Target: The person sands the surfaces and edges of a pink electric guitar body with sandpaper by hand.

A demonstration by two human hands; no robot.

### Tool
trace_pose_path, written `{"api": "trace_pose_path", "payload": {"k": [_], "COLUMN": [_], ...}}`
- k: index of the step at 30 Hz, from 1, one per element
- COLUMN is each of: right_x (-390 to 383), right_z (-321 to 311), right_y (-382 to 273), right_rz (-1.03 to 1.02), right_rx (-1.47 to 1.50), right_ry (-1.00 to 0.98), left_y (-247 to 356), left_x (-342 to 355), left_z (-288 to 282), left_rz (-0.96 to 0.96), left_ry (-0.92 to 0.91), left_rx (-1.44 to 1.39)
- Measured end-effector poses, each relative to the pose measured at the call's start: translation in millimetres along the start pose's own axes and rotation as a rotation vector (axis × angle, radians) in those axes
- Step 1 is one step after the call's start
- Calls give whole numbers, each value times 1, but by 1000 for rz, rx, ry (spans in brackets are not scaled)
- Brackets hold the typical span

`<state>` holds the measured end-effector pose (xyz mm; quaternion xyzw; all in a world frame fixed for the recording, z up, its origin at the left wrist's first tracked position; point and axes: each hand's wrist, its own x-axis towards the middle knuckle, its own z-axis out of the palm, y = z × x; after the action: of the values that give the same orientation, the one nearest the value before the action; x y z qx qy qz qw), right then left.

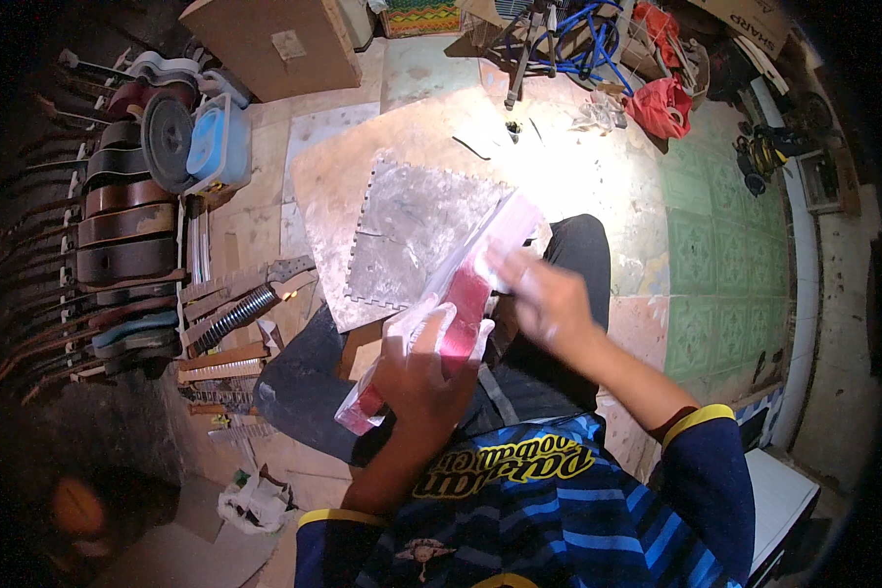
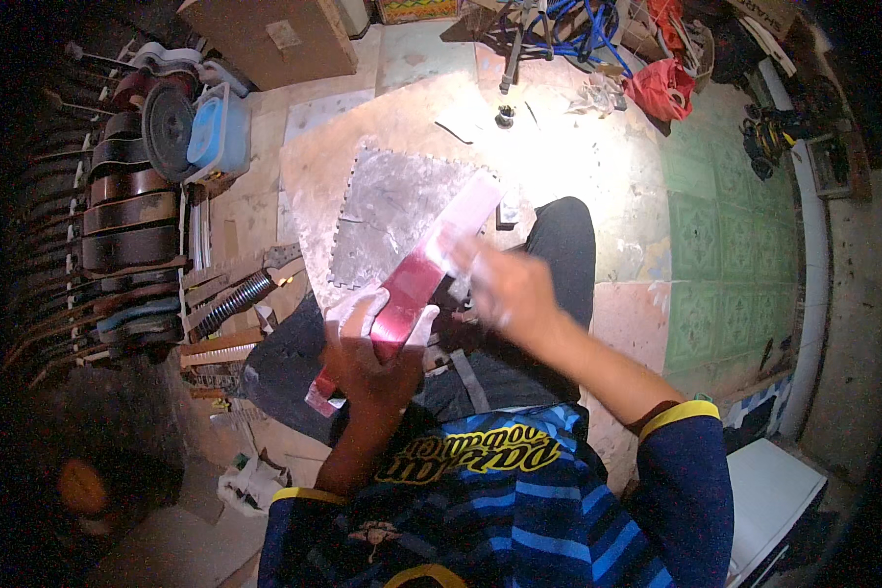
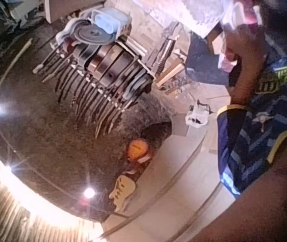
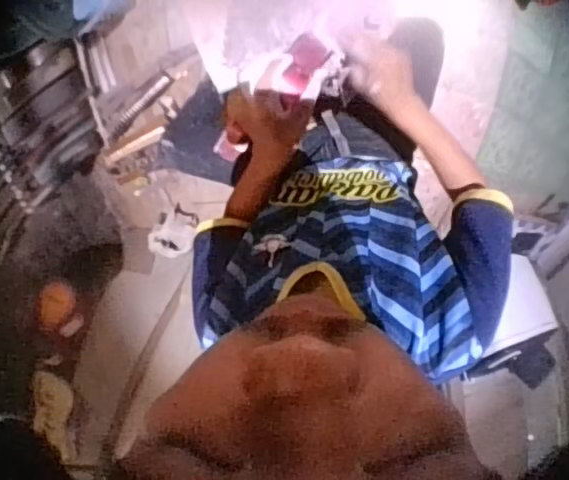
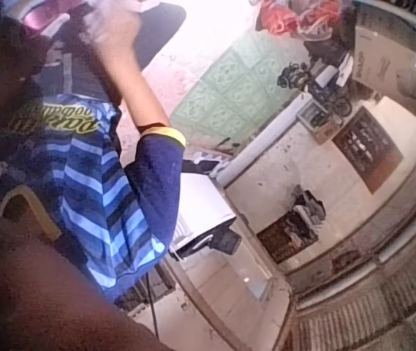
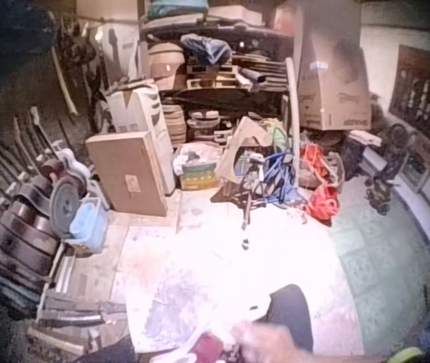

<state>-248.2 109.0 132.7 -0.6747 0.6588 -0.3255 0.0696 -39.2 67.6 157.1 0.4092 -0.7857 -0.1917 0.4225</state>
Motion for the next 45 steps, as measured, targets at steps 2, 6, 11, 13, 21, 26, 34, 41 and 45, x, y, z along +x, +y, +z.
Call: {"api": "trace_pose_path", "payload": {"k": [2,6,11,13,21,26,34,41,45], "right_x": [20,-2,32,24,19,-1,0,-3,13], "right_z": [6,18,3,9,4,7,10,16,8], "right_y": [42,1,44,31,27,-8,-4,8,48], "right_rz": [72,21,141,140,93,8,1,-16,18], "right_rx": [-49,37,-54,-147,-8,78,91,97,-18], "right_ry": [175,55,193,195,127,35,32,27,124], "left_y": [6,6,-1,-2,3,-1,1,2,10], "left_x": [-2,8,-5,-5,-7,2,-1,-3,-1], "left_z": [-6,-7,-11,-9,-12,-4,-4,1,-3], "left_rz": [-56,-35,38,51,6,77,-4,34,-11], "left_ry": [-62,-77,-50,-17,-45,-6,-27,-28,-95], "left_rx": [34,30,21,16,26,40,50,14,45]}}
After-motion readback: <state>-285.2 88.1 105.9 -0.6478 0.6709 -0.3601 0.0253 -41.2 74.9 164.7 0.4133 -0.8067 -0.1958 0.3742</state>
